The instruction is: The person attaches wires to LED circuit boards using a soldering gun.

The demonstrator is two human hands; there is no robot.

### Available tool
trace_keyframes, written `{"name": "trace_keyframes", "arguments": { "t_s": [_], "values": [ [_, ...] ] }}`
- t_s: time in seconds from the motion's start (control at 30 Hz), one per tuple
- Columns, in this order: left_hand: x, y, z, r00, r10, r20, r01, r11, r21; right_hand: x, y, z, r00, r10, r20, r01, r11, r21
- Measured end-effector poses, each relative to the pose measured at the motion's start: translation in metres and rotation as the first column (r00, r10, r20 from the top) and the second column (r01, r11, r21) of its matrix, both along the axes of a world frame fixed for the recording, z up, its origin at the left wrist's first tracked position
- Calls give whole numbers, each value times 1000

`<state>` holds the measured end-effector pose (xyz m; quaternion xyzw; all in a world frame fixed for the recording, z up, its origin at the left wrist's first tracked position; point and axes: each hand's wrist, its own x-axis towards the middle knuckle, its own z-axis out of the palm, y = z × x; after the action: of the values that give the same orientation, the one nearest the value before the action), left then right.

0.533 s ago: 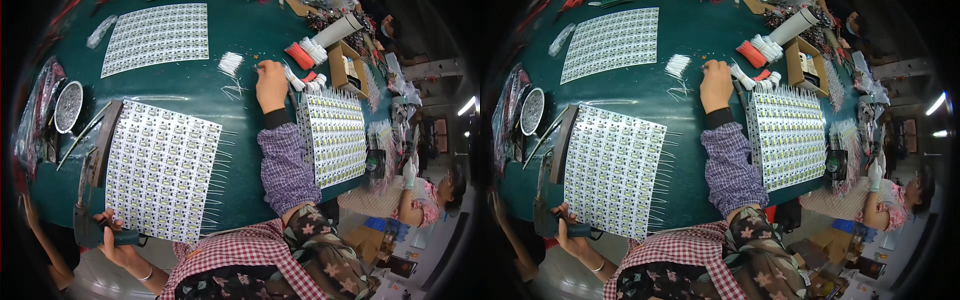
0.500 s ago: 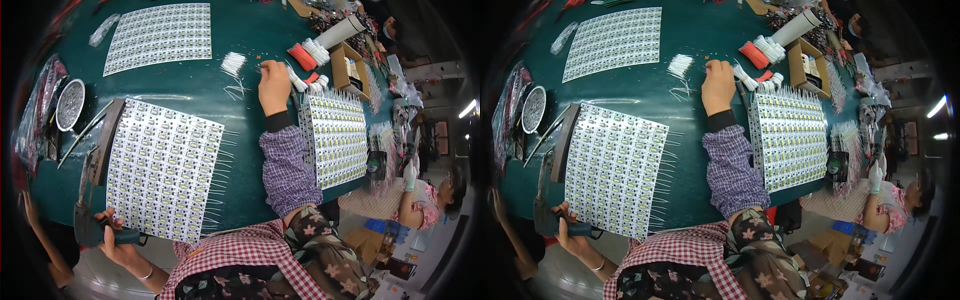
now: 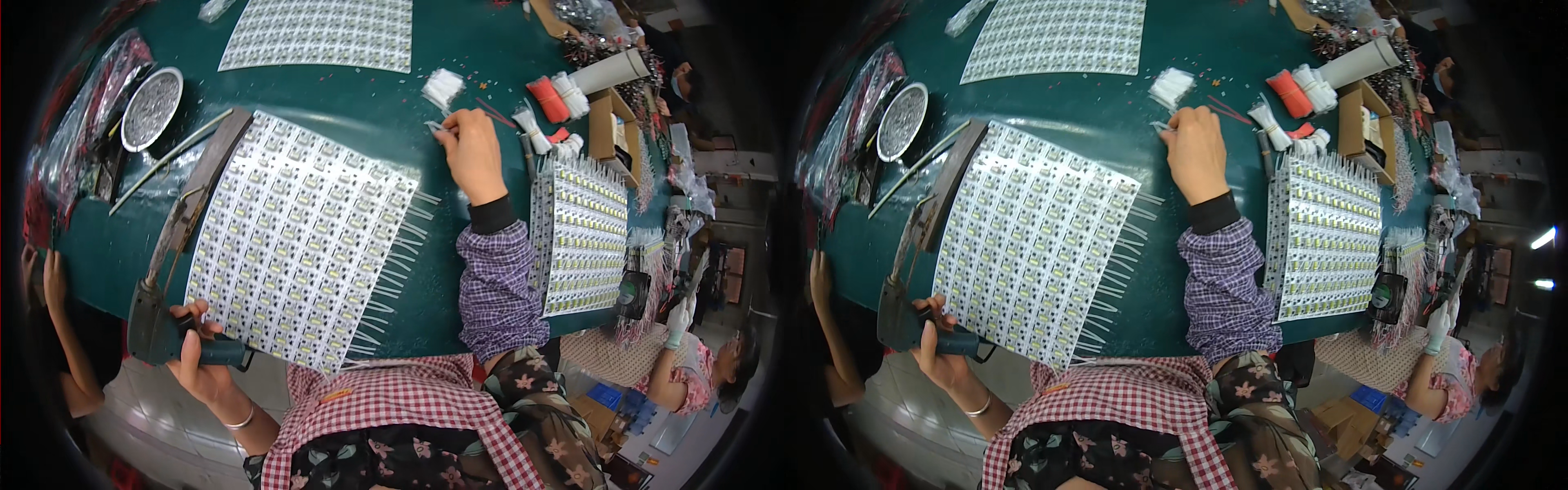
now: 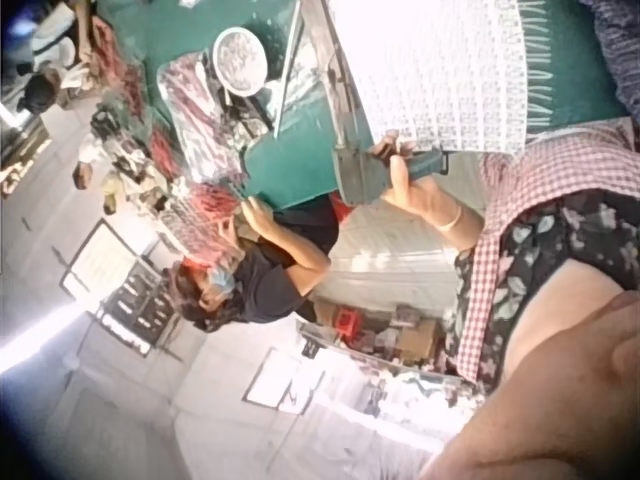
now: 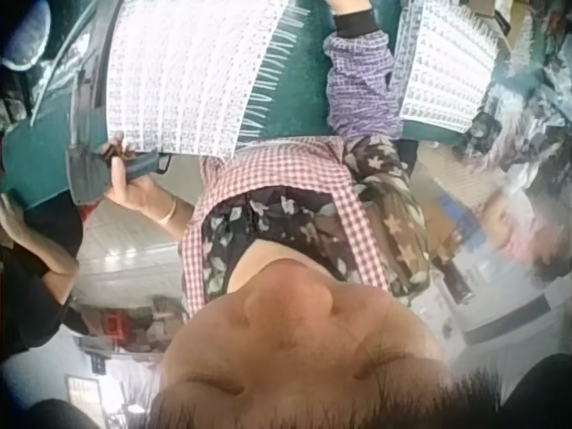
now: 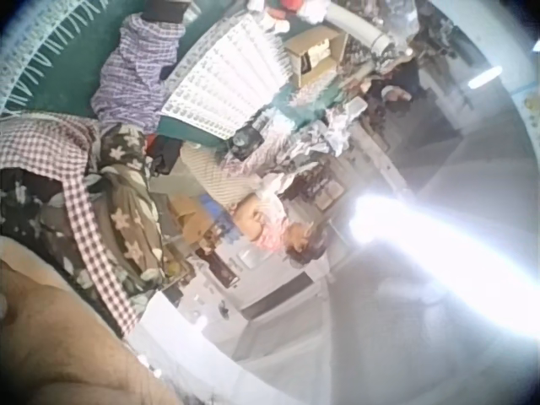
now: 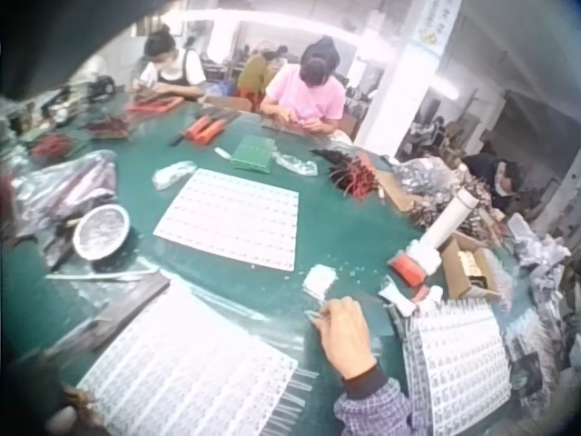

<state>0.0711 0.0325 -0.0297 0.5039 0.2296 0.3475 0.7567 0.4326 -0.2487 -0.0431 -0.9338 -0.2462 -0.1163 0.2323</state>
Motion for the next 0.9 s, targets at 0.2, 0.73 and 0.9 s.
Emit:
{"name": "trace_keyframes", "arguments": {
  "t_s": [0.2,0.73,0.9],
  "values": [
    [0,-7,5,999,0,33,0,1000,-11,-9,12,-2,988,71,139,-40,975,-219],
    [4,-34,29,994,-44,-100,47,998,29,-74,26,23,991,128,27,-131,952,277],
    [22,-65,53,971,-75,-228,89,995,53,-119,41,21,950,306,-60,-241,843,481]
  ]
}}
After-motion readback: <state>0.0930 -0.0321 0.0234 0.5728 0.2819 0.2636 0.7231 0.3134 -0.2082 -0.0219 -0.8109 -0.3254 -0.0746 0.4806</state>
